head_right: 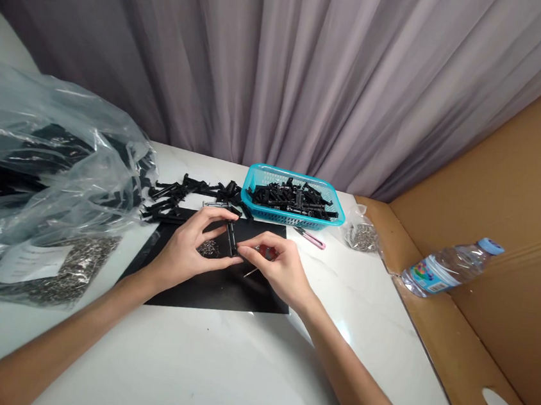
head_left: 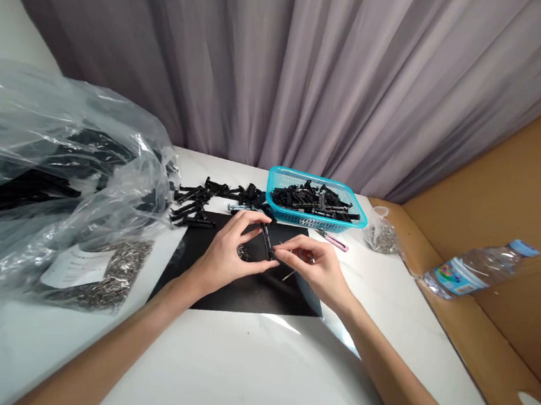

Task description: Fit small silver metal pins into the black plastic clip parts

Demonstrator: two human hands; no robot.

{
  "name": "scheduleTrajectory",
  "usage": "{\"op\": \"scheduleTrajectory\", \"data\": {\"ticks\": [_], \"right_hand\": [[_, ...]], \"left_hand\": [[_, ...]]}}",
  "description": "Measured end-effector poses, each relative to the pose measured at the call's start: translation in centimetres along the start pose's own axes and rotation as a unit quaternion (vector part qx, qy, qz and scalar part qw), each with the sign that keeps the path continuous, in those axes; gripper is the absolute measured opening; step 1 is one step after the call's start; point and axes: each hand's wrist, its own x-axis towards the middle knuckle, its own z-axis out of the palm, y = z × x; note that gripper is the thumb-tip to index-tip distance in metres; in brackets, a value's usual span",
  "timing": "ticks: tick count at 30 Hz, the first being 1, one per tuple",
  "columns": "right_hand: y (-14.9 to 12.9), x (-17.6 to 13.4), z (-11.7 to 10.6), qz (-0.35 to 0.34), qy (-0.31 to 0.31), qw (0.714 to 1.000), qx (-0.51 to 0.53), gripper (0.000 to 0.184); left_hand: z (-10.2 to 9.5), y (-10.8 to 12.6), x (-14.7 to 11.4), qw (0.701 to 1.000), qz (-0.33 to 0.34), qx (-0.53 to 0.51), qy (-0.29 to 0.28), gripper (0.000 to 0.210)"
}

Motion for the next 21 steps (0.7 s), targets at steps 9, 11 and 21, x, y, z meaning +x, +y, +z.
{"op": "scheduleTrajectory", "data": {"ticks": [9, 11, 21], "right_hand": [[-0.71, -0.22, -0.18, -0.015, -0.032, 0.999, -0.006, 0.013], [-0.77, -0.27, -0.1, -0.02, -0.031, 0.999, -0.008, 0.011], [-0.45, -0.39, 0.04, -0.057, -0.057, 0.996, -0.039, 0.012]], "left_hand": [[-0.7, 0.17, 0.0, 0.993, 0.072, 0.093, -0.015, 0.066], [-0.72, 0.18, -0.01, 0.992, 0.074, 0.098, -0.02, 0.067], [-0.77, -0.05, -0.2, 0.989, 0.095, 0.109, -0.032, 0.071]]}}
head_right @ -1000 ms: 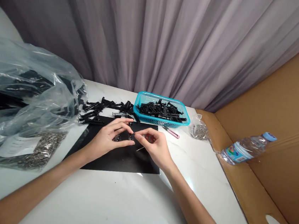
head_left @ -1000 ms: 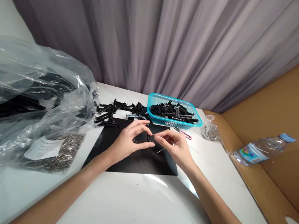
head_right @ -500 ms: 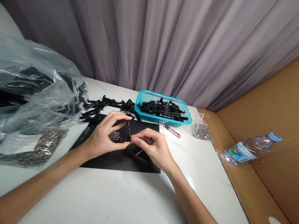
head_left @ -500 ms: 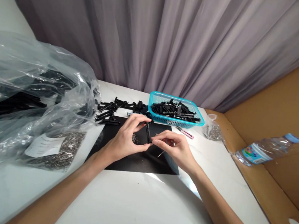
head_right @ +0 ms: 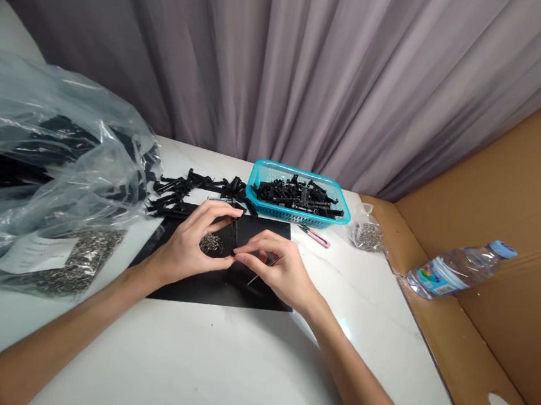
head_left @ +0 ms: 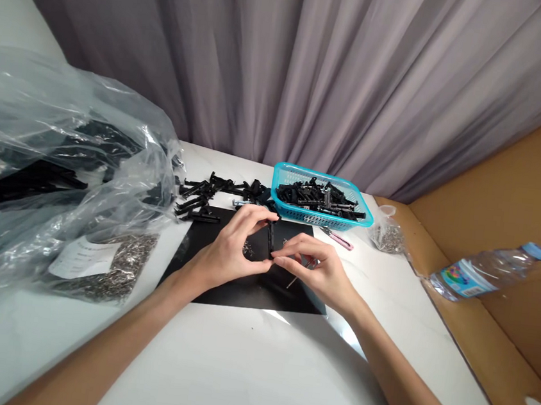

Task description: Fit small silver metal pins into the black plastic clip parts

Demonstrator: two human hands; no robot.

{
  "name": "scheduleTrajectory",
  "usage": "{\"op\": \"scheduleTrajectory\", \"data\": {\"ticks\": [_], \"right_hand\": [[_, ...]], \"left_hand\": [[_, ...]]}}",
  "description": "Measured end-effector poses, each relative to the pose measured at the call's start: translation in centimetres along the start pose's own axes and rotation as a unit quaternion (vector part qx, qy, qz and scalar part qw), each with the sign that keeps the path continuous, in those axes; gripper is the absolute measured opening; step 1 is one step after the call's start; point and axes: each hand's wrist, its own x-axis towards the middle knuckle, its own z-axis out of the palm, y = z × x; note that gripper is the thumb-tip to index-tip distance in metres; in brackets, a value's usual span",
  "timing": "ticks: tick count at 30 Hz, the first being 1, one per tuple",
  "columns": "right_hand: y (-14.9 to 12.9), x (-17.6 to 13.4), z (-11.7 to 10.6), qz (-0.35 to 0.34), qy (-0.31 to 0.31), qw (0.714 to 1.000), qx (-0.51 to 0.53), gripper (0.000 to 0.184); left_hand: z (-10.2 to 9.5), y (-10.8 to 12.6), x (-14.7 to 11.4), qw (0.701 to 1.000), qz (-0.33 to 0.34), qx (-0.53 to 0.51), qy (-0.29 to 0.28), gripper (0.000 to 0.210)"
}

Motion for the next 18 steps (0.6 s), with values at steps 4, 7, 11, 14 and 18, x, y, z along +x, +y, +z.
{"op": "scheduleTrajectory", "data": {"ticks": [4, 7, 11, 14, 18], "right_hand": [[0.0, -0.09, -0.27, -0.018, -0.023, 0.999, -0.027, 0.01], [-0.15, -0.2, -0.46, -0.032, -0.039, 0.998, -0.049, 0.012], [-0.29, -0.24, -0.58, -0.043, -0.052, 0.996, -0.066, 0.012], [-0.23, -0.19, -0.59, -0.037, -0.056, 0.995, -0.078, 0.009], [-0.05, -0.1, -0.59, -0.028, -0.061, 0.995, -0.072, 0.005]], "left_hand": [[0.05, -0.12, 0.03, 1.0, 0.005, -0.002, -0.004, 0.069], [0.12, -0.12, 0.08, 1.0, 0.007, 0.0, -0.005, 0.068], [0.23, -0.07, 0.0, 1.0, 0.004, 0.005, -0.006, 0.067], [0.31, 0.06, -0.16, 1.0, 0.002, 0.023, -0.014, 0.067], [0.26, 0.34, -0.32, 0.997, 0.0, 0.055, -0.046, 0.068]]}}
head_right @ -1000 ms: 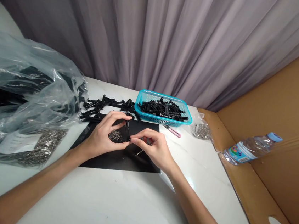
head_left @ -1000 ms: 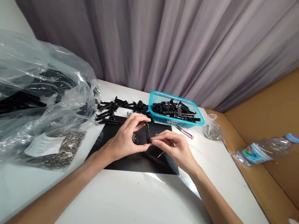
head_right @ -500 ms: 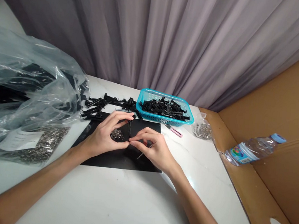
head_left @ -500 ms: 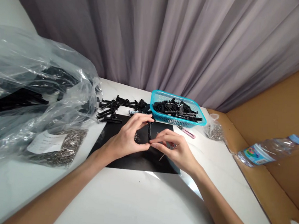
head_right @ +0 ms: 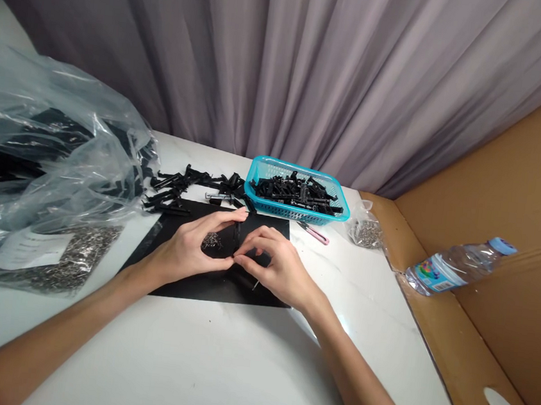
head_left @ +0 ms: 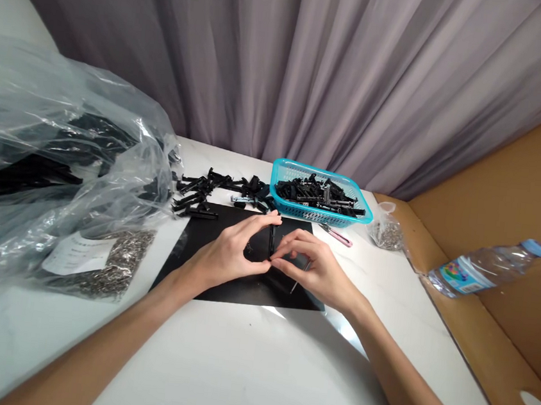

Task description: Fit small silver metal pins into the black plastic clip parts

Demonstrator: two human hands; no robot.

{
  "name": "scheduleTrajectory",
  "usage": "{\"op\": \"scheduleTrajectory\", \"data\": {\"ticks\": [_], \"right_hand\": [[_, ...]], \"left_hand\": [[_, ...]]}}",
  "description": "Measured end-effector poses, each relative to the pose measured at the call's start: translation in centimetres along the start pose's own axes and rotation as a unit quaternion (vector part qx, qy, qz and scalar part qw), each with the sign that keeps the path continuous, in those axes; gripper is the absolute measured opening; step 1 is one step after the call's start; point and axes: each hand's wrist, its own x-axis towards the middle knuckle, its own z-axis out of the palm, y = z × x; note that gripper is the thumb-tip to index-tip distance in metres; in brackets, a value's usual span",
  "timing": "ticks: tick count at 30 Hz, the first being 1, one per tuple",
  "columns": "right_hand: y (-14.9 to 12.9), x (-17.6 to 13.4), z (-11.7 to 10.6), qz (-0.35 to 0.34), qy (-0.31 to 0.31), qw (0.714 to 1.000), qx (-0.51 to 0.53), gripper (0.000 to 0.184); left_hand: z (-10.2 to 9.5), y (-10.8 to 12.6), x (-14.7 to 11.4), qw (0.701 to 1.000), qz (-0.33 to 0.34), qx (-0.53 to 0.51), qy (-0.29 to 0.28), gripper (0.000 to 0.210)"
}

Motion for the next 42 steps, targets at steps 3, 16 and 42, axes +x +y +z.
{"op": "scheduleTrajectory", "data": {"ticks": [3, 16, 42], "right_hand": [[0.2, 0.1, 0.0, 0.028, -0.006, 0.999, 0.044, 0.007], [1.4, 0.2, 1.1, 0.137, -0.032, 0.978, 0.157, 0.03], [1.0, 0.0, -1.3, 0.097, -0.03, 0.994, -0.041, 0.06]], "left_hand": [[-0.2, 0.2, 0.0, 1.0, 0.014, 0.026, 0.004, 0.063], [0.4, 0.1, -0.4, 0.98, 0.13, 0.15, 0.019, 0.053], [-0.3, -1.8, 0.0, 0.991, -0.123, 0.015, -0.046, 0.062]]}}
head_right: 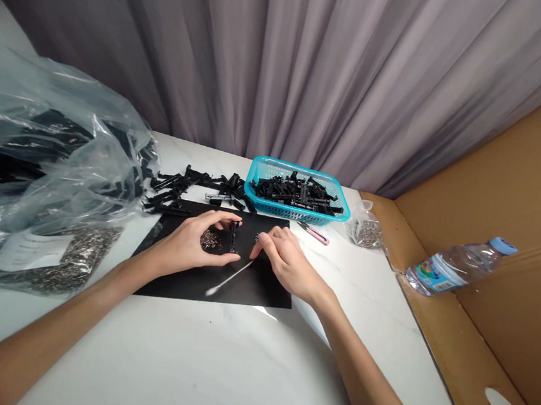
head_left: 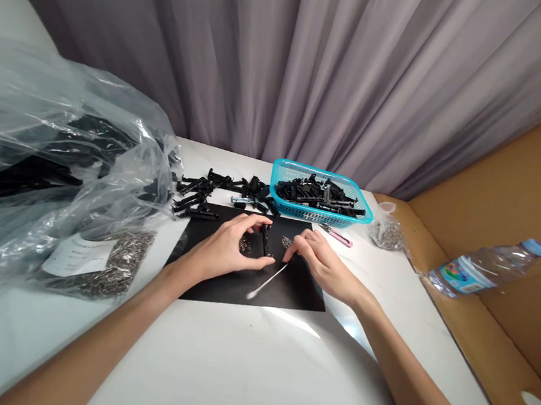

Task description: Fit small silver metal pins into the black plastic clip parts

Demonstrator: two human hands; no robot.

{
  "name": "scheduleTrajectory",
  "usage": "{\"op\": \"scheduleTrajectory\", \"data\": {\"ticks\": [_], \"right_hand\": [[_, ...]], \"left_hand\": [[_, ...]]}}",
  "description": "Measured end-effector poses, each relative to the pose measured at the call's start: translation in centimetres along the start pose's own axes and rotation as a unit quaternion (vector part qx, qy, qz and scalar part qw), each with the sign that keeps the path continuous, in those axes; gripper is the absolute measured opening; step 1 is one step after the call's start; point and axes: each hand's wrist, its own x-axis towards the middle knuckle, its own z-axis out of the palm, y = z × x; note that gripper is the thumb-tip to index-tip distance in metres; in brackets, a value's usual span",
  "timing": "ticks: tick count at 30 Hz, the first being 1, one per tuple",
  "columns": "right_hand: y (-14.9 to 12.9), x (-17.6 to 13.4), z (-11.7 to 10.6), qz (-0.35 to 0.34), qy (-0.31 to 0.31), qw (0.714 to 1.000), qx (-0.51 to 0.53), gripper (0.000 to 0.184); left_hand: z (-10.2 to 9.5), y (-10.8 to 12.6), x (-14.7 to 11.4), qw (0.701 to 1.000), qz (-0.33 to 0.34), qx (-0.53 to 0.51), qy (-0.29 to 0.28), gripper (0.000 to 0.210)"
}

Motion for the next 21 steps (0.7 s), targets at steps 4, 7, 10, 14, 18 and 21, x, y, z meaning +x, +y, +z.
{"op": "scheduleTrajectory", "data": {"ticks": [4, 7, 10, 14, 18, 21], "right_hand": [[0.5, 0.2, 0.3, 0.028, 0.007, 0.995, 0.093, 0.055], [-0.1, -0.1, 1.3, 0.001, -0.026, 0.996, 0.088, 0.04], [-1.7, -1.0, 4.1, -0.101, -0.066, 0.992, 0.033, 0.035], [-4.3, -2.3, 8.9, -0.268, -0.098, 0.951, -0.118, 0.053], [-5.8, -2.8, 11.1, -0.347, -0.126, 0.904, -0.216, 0.047], [-6.1, -2.6, 11.2, -0.34, -0.13, 0.895, -0.257, 0.049]], "left_hand": [[0.0, -0.2, 0.0, 1.0, -0.014, 0.002, -0.007, 0.062], [0.2, -0.6, 0.1, 1.0, -0.019, 0.003, 0.0, 0.059], [0.3, -0.9, 0.2, 1.0, -0.021, 0.002, 0.016, 0.058], [0.4, -1.1, 0.4, 0.998, -0.037, 0.009, 0.056, 0.056], [1.0, -1.0, 0.5, 0.994, -0.045, 0.024, 0.092, 0.056], [1.4, -0.9, 0.8, 0.992, -0.047, 0.015, 0.118, 0.057]]}}
